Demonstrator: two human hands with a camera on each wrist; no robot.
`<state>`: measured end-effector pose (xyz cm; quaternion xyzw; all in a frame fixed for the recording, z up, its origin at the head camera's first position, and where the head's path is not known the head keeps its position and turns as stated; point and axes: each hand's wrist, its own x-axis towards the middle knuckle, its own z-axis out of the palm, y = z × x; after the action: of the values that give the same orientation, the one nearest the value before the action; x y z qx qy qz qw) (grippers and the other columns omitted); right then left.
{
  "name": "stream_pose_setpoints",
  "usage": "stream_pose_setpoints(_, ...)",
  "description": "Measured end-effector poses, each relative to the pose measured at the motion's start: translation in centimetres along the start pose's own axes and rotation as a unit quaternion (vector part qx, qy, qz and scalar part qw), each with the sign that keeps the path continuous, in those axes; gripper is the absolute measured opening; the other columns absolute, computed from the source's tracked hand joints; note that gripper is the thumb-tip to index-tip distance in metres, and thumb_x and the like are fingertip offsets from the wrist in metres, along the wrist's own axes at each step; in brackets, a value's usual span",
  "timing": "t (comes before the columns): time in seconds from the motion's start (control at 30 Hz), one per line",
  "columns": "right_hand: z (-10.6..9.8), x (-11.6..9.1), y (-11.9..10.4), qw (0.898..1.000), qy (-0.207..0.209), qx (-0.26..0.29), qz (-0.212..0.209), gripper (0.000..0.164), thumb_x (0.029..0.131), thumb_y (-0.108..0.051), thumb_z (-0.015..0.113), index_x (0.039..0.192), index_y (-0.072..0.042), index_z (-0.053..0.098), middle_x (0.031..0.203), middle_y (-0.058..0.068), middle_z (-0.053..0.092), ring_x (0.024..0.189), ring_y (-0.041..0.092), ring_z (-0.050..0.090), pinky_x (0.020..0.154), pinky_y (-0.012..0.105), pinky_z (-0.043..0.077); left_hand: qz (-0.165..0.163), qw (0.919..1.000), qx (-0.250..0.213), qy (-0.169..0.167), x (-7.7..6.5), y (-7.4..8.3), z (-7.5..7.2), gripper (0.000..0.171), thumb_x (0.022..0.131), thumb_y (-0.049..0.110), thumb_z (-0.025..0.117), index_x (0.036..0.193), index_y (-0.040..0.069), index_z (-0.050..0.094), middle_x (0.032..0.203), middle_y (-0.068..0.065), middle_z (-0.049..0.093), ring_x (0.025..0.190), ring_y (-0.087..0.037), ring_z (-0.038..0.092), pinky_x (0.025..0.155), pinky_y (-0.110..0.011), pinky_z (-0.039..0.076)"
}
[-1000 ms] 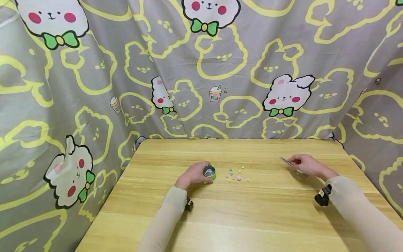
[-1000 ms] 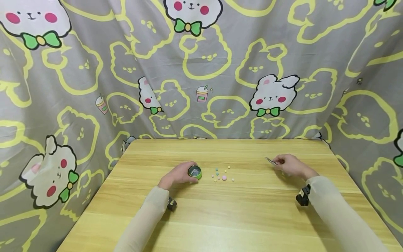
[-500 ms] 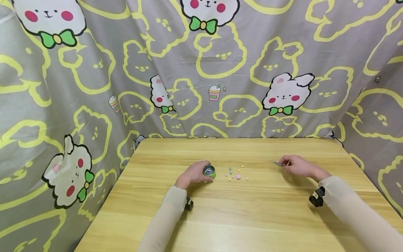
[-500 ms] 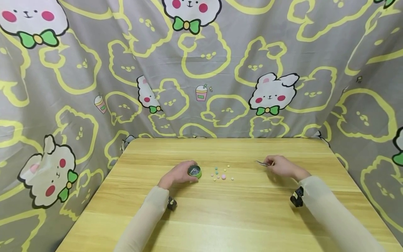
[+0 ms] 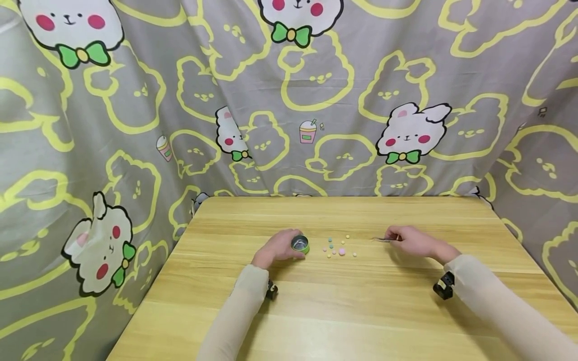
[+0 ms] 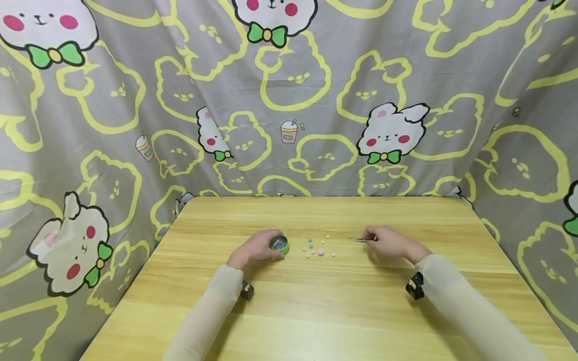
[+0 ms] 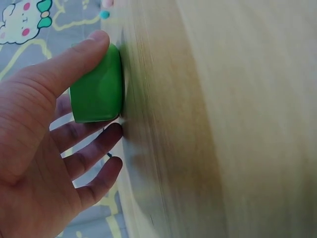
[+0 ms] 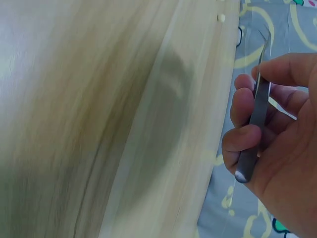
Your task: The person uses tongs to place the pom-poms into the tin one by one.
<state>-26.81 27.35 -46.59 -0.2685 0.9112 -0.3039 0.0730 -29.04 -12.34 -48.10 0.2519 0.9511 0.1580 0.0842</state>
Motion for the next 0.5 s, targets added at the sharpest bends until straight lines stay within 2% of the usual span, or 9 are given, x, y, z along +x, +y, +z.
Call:
stream_pose_setpoints(0.3,1.2,0.4,-1.0,1.0,-0.005,0.009,-0.024,0.006,0.09,-0.005,0.058,0.094,-0.006,0.062,0.085,0.003,0.061,0.073,0.011,0.049,0.065,0.028,0.041,-0.001,1.0,-0.007,0.0,0.1,-0.1,0.2,0.064,0.077,0.042,0.077,0.128,0.012,0.054,0.12,-0.004,0.059,0.11,-0.021,0.054,0.094,-0.038,0.041)
stream_pose_setpoints(0.5,2.1,0.7,-1.4,0.999,0.0,-0.009,-0.036,0.005,0.089,-0.005,0.059,0.092,-0.008,0.062,0.083,0.001,0.06,0.074,0.01,0.051,0.067,0.03,0.043,0.0,0.9999,-0.013,-0.004,0.2,-0.3,0.1,0.062,0.076,0.043,0.078,0.125,0.013,0.055,0.115,-0.001,0.06,0.106,-0.019,0.055,0.091,-0.035,0.043)
